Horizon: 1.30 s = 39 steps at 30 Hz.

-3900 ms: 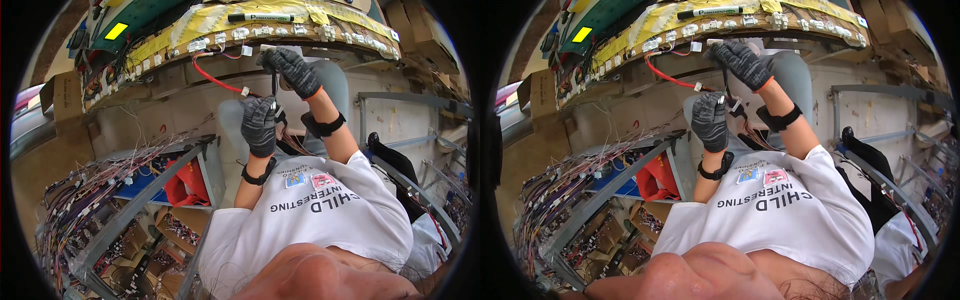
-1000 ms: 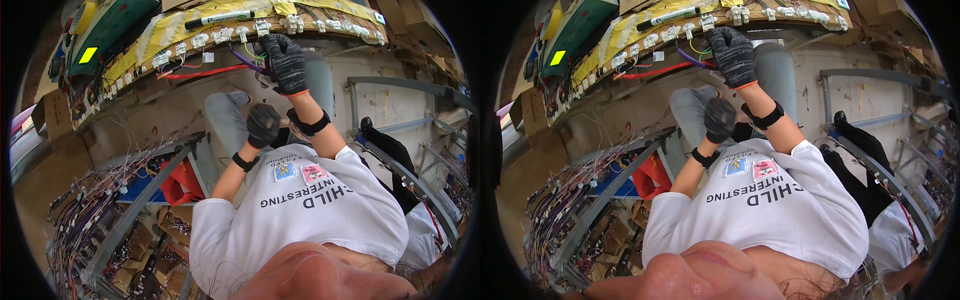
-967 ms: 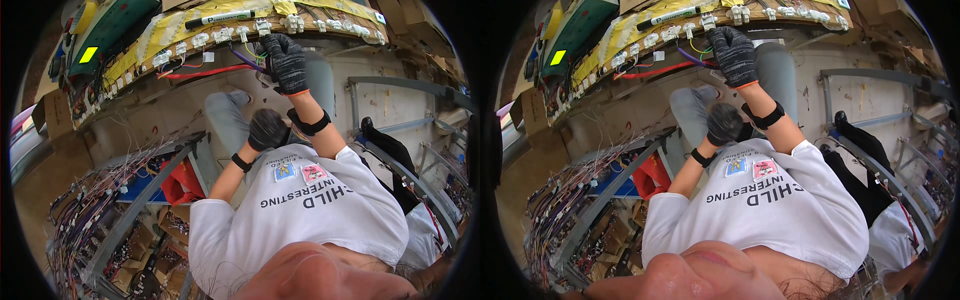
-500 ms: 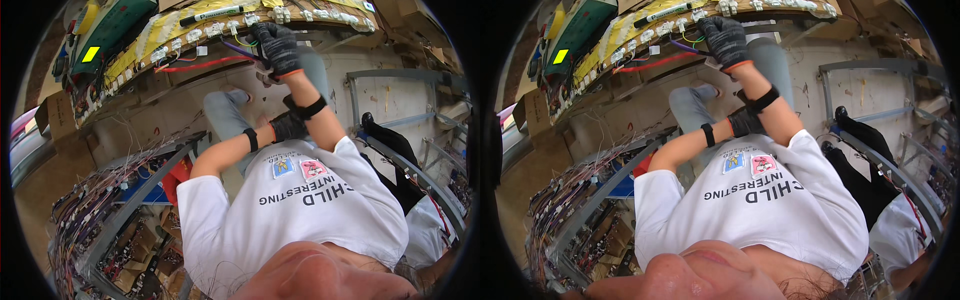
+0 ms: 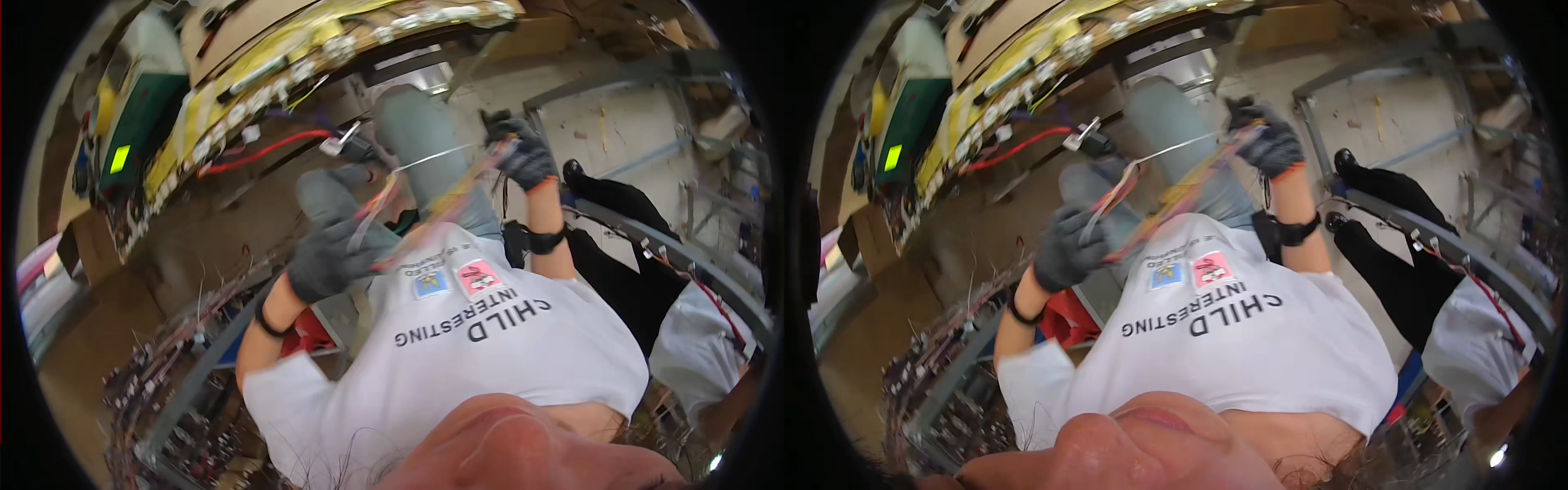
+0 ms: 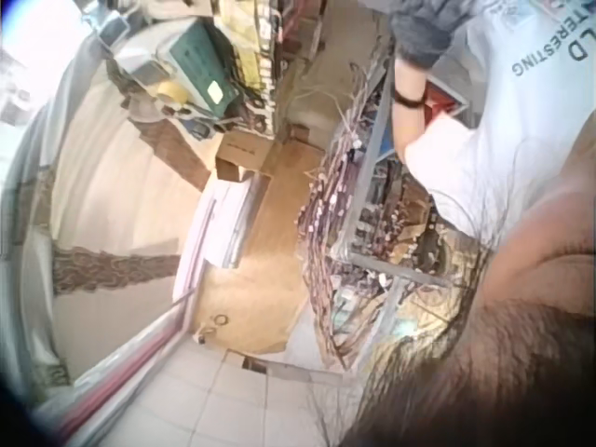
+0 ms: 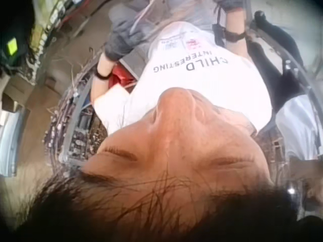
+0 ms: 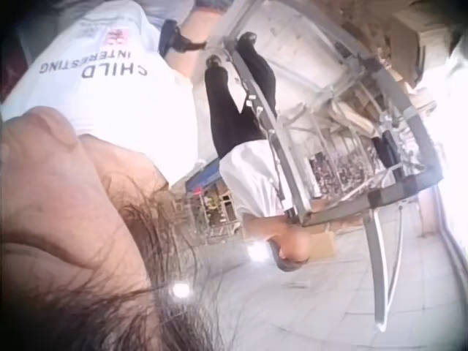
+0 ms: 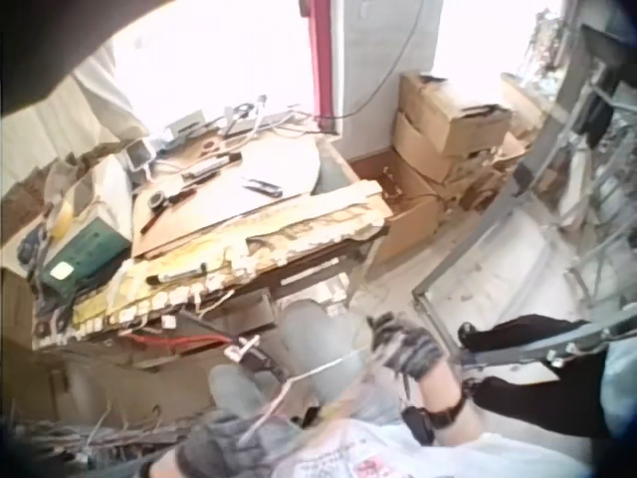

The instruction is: Connecting and organizing electrical wires on a harness assembly board.

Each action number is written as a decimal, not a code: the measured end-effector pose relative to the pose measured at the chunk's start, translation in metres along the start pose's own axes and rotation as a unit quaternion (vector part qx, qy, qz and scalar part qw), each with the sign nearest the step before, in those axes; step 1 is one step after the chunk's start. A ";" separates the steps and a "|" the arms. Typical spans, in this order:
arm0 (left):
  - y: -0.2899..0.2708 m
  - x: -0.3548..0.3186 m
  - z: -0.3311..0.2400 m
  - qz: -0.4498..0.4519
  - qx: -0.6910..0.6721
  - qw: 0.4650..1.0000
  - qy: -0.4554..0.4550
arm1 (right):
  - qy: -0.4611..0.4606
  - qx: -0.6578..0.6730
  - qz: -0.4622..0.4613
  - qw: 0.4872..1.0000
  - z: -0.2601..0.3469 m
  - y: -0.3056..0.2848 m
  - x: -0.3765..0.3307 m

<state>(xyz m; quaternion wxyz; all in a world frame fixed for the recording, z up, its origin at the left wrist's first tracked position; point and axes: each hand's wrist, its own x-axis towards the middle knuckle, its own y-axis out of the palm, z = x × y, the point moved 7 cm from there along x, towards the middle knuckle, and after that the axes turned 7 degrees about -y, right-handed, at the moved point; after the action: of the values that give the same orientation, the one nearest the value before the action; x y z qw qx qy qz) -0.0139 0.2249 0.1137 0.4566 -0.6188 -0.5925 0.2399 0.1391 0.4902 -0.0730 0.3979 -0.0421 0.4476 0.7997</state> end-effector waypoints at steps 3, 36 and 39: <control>0.011 -0.068 0.056 -0.019 0.069 0.959 -0.275 | 0.084 0.338 0.200 0.916 -0.020 0.097 -0.006; 0.078 0.081 0.177 -0.355 -0.543 0.596 -0.474 | 0.138 -0.162 0.079 0.974 -0.033 0.148 0.067; 0.080 0.080 0.175 -0.403 -0.551 0.589 -0.432 | 0.045 -0.238 0.146 0.959 -0.026 0.158 0.067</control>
<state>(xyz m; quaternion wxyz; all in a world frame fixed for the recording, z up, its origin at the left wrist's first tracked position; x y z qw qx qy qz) -0.1049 0.3592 -0.0162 -0.2310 -0.2737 -0.9281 -0.1017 -0.0208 0.4662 -0.0094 0.2349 -0.1055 0.2625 0.9299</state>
